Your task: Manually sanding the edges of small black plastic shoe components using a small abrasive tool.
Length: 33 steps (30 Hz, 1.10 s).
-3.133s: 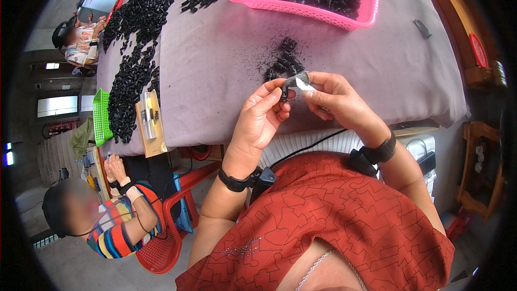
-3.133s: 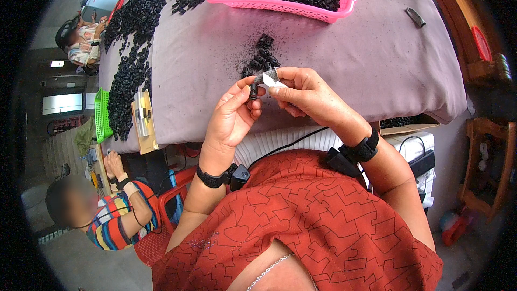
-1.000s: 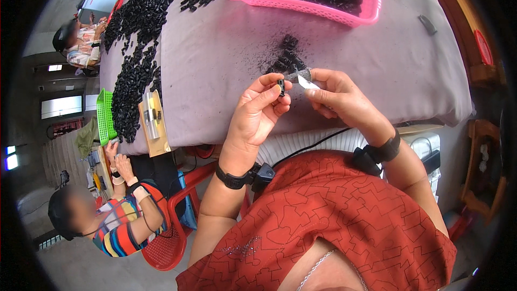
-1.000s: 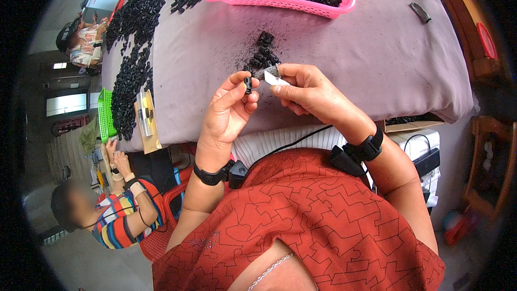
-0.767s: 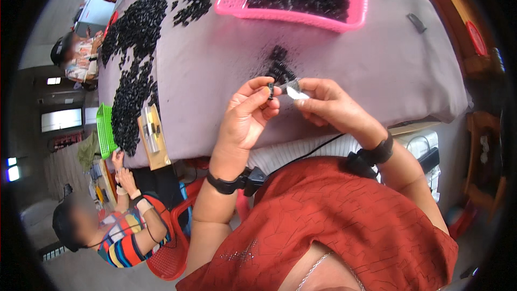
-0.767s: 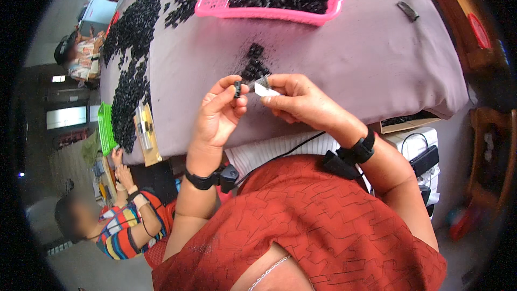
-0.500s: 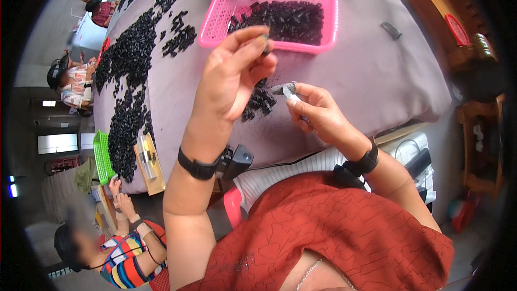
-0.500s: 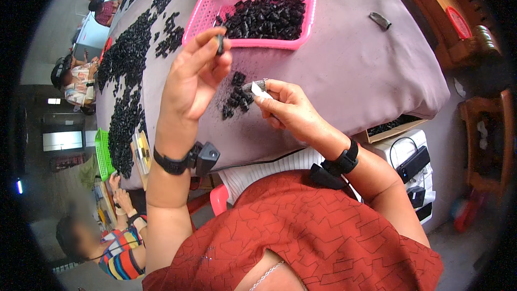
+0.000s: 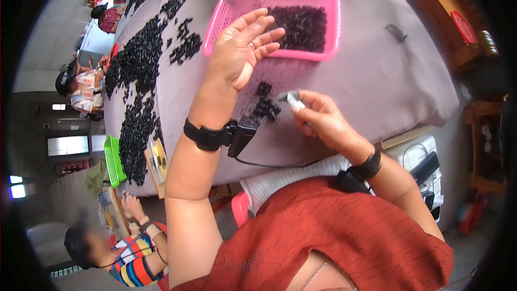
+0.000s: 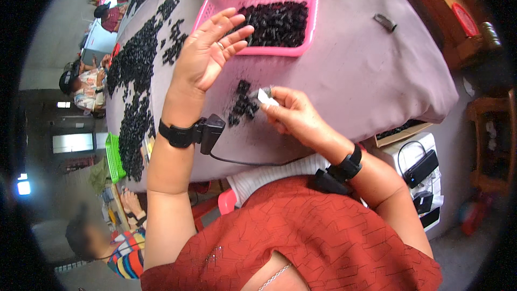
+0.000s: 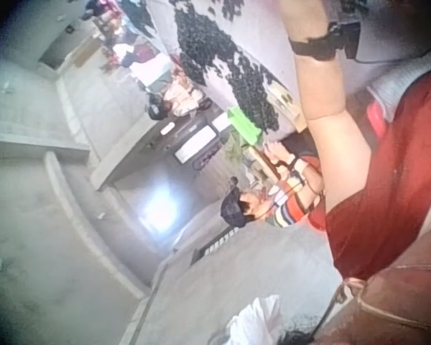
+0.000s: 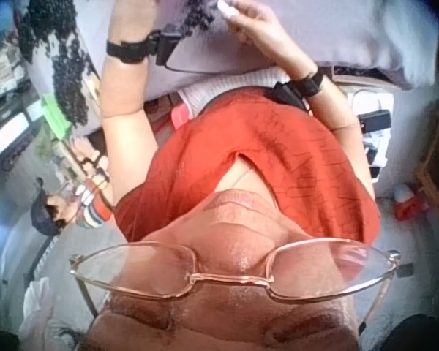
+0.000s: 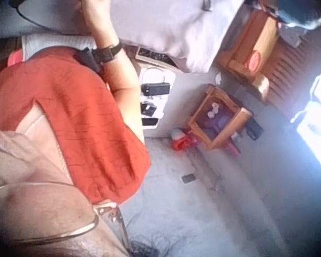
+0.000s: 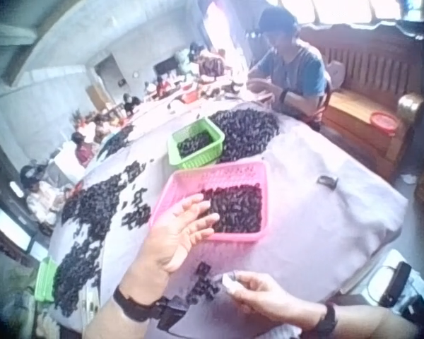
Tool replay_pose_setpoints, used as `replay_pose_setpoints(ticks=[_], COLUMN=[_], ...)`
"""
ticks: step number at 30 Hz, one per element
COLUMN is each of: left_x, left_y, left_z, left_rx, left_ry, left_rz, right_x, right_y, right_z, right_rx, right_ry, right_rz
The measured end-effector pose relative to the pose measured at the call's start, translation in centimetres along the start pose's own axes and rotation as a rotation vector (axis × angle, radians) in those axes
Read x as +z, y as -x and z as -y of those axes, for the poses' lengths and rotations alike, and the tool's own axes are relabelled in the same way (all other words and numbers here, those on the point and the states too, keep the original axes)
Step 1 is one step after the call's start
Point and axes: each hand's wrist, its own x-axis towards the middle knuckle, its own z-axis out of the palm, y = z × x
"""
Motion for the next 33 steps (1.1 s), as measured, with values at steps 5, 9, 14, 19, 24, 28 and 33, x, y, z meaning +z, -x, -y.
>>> replay_pose_setpoints(ticks=[5,9,14,19,24,28,33], left_x=[-3.7,-5.4,-5.9,-6.2,-5.9,-6.0,-3.5], left_y=[6.5,11.8,13.9,13.4,13.4,14.2,15.3], left_z=[2.4,6.7,9.6,9.6,9.3,8.8,7.3], left_rx=[-0.033,-0.135,-0.029,-0.026,0.126,-0.114,-0.155], left_ry=[0.023,-0.44,-0.818,-1.007,-1.144,-0.655,-0.059], left_rz=[-0.043,-0.196,-0.387,-0.348,-0.279,-0.334,-0.201], right_x=[0.2,0.8,0.8,1.2,1.2,0.9,1.5], right_y=[-0.1,-0.2,0.0,0.3,0.5,0.4,0.8], right_z=[0.4,0.2,-0.6,-0.6,-0.4,-0.4,0.0], right_rx=[-0.005,-0.004,-0.049,-0.042,-0.035,-0.039,-0.035], right_ry=[0.034,0.057,0.06,0.078,0.106,0.155,0.206], right_rz=[0.001,-0.002,0.008,0.013,0.03,0.061,0.125])
